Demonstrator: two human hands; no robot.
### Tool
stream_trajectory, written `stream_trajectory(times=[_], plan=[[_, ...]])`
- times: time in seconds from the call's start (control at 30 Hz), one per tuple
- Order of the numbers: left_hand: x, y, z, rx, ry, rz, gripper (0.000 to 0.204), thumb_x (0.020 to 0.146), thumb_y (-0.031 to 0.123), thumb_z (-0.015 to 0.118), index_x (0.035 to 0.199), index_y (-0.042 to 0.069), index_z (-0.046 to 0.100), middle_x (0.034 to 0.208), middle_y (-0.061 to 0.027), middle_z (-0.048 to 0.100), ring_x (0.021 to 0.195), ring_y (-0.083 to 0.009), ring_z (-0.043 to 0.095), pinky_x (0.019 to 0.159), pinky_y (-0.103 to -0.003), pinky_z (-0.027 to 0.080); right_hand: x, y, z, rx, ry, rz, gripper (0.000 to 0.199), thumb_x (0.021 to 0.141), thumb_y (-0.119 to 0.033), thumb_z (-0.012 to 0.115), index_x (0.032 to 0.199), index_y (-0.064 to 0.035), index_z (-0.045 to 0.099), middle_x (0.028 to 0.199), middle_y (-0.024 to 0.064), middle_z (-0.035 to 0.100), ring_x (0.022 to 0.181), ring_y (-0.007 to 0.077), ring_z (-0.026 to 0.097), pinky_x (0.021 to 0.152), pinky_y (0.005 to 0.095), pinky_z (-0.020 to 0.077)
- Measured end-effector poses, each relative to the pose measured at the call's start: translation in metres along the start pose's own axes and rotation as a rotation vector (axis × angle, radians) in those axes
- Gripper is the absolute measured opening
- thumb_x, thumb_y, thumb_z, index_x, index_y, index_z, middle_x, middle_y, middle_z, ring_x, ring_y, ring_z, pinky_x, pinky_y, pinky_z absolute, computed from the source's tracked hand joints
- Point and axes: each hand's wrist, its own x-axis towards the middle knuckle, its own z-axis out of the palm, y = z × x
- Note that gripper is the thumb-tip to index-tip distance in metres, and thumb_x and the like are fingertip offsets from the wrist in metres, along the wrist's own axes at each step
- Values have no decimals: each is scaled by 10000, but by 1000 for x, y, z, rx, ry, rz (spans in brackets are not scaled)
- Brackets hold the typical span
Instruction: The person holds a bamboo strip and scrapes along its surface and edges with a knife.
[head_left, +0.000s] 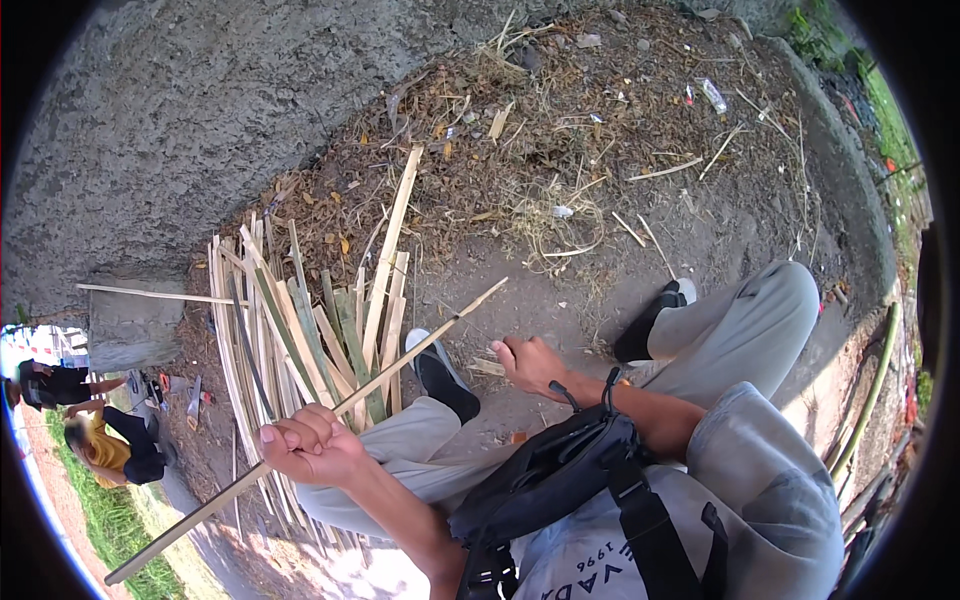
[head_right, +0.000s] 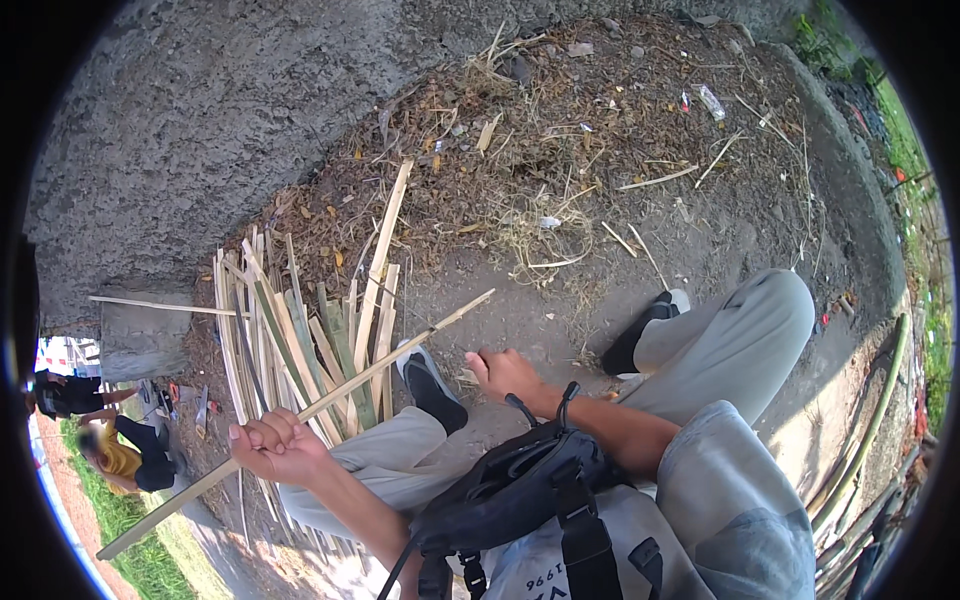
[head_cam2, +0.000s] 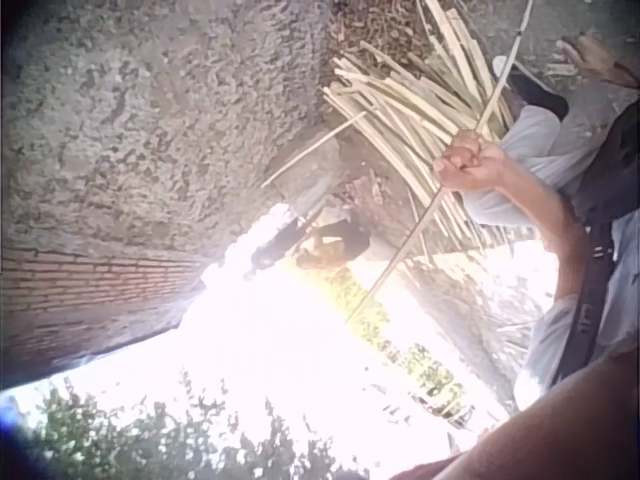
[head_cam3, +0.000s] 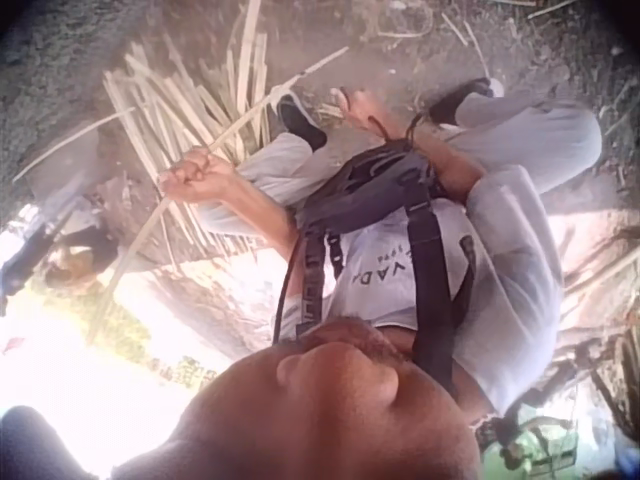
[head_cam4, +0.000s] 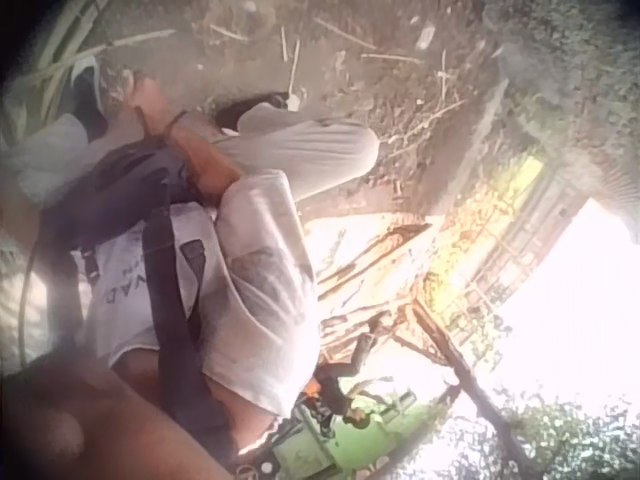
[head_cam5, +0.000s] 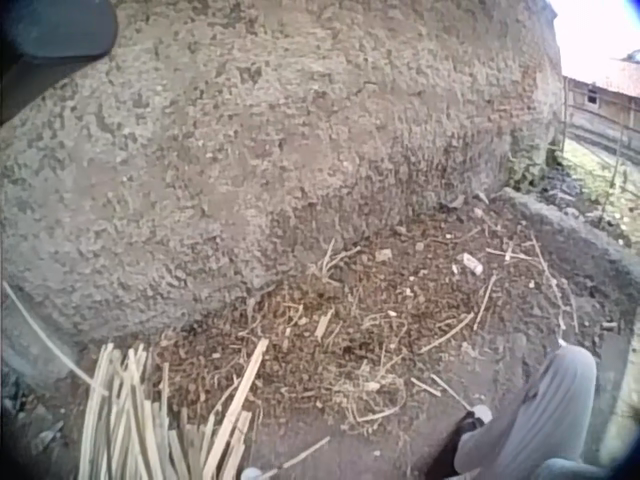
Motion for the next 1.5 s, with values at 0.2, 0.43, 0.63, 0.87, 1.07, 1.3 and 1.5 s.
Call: stream_trajectory(times=[0.2, 0.43, 0.63, 0.87, 1.07, 1.3, 1.5], plan=[[-3, -7, 3, 10, -55, 23, 407, 913, 213, 468, 548, 174, 291, 411, 42, 196, 324, -65, 169, 336, -224, 193, 30, 80, 6, -54, -5, 241, 523, 944, -382, 373, 783, 58, 606, 722, 315, 574, 762, 485, 574, 731, 534, 451], [3, -4, 11, 2, 104, 17, 377, 906, 198, 459, 561, 163, 311, 401, 36, 211, 316, -67, 165, 327, -225, 184, 6, 11, 7, 57, 46, -49, 561, 941, -392, 369, 742, 64, 627, 724, 324, 578, 746, 489, 582, 715, 530, 466], [4, -6, 0, -28, 72, 4, 381, 909, 210, 461, 563, 167, 305, 404, 42, 205, 314, -66, 168, 326, -222, 168, 31, 59, 6, -30, 23, 198, 515, 942, -365, 376, 767, 61, 606, 705, 317, 571, 743, 484, 579, 709, 539, 455], [6, -2, 9, 54, 134, 30, 385, 916, 240, 474, 572, 168, 316, 412, 44, 223, 339, -61, 191, 362, -211, 227, 4, -2, 13, 73, 14, -78, 511, 942, -361, 381, 756, 56, 610, 719, 302, 590, 723, 502, 576, 708, 548, 465], [8, -3, -12, 0, 135, 0, 369, 901, 220, 489, 571, 172, 330, 412, 45, 234, 326, -65, 197, 348, -213, 210, 30, 53, 16, -62, 57, 117, 497, 945, -362, 386, 774, 42, 619, 695, 306, 585, 712, 495, 582, 680, 546, 476], [6, -1, -6, 8, 154, -24, 390, 903, 212, 473, 553, 168, 306, 404, 38, 213, 319, -67, 181, 343, -223, 220, -9, -33, 1, 3, -38, -177, 508, 947, -371, 375, 771, 34, 626, 695, 314, 582, 712, 493, 587, 696, 538, 476], [0, -3, -6, -14, 8, 13, 418, 915, 223, 464, 557, 180, 251, 411, 42, 193, 338, -68, 176, 360, -222, 220, 40, 91, 10, -113, 10, 273, 540, 946, -392, 352, 788, 27, 652, 751, 303, 599, 753, 490, 584, 725, 532, 472]])
